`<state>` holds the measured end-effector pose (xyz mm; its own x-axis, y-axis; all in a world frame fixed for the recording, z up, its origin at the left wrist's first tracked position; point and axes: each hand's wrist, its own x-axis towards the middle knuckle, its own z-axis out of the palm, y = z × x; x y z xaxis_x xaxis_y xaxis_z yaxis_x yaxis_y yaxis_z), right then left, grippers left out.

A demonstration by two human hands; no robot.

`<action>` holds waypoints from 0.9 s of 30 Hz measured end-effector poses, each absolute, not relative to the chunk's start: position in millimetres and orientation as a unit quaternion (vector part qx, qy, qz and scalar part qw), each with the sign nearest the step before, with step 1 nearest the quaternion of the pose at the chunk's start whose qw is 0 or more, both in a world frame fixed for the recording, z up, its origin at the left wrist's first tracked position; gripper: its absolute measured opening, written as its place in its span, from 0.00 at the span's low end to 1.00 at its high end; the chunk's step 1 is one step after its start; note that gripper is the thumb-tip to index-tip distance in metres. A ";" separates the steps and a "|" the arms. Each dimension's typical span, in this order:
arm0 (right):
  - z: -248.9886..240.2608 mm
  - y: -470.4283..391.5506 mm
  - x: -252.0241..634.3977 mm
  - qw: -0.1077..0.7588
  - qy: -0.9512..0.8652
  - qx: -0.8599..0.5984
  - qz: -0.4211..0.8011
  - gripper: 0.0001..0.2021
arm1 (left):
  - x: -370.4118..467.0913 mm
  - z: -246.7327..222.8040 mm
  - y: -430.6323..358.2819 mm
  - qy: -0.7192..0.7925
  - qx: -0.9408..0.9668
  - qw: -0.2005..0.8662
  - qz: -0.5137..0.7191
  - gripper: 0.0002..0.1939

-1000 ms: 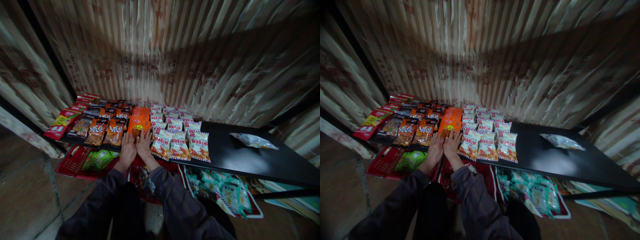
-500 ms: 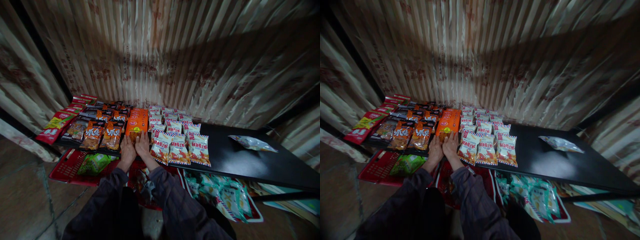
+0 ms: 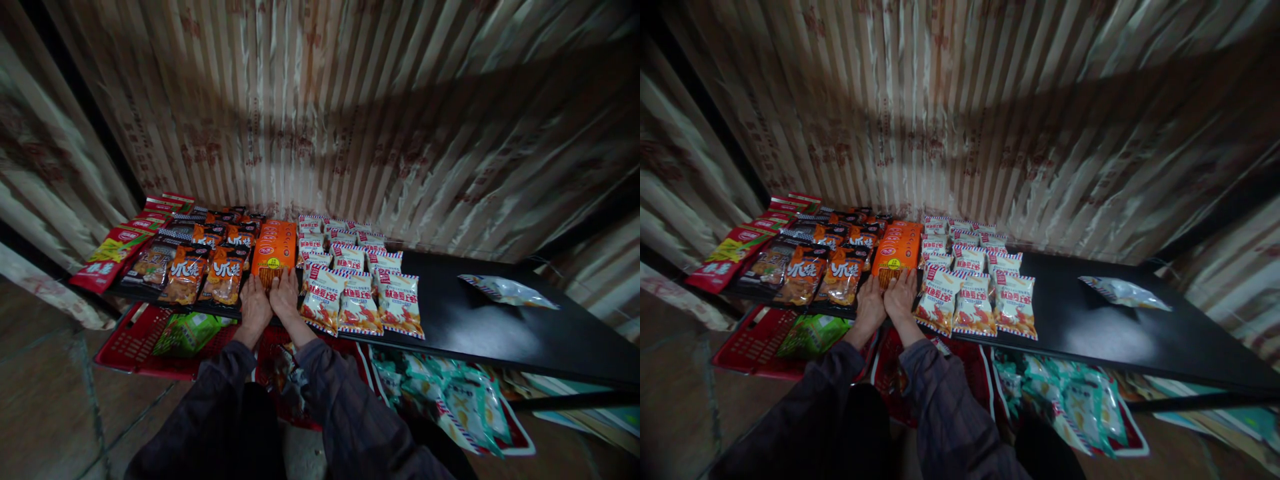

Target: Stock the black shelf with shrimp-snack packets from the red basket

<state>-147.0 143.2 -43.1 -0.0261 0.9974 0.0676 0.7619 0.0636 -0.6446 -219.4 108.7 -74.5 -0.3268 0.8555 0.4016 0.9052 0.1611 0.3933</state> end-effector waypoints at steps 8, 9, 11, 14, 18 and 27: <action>-42.6 144.1 -146.9 0.261 -0.676 -0.645 0.242 0.27 | -216.4 -72.8 106.7 -0.772 -0.582 0.052 -0.249 0.25; -42.6 144.0 -147.1 0.262 -0.677 -0.644 0.241 0.27 | -216.3 -72.6 107.2 -0.772 -0.583 0.052 -0.247 0.25; -42.4 143.7 -147.7 0.266 -0.673 -0.646 0.243 0.28 | -216.4 -72.2 108.6 -0.771 -0.585 0.051 -0.247 0.24; -41.9 143.6 -149.1 0.272 -0.664 -0.652 0.245 0.28 | -217.0 -72.2 110.9 -0.769 -0.583 0.056 -0.257 0.24; -42.5 143.8 -150.1 0.277 -0.666 -0.650 0.240 0.28 | -217.3 -73.4 110.7 -0.766 -0.582 0.061 -0.265 0.24; -45.3 142.7 -149.7 0.281 -0.689 -0.630 0.224 0.30 | -213.1 -68.7 107.2 -0.772 -0.578 0.089 -0.252 0.24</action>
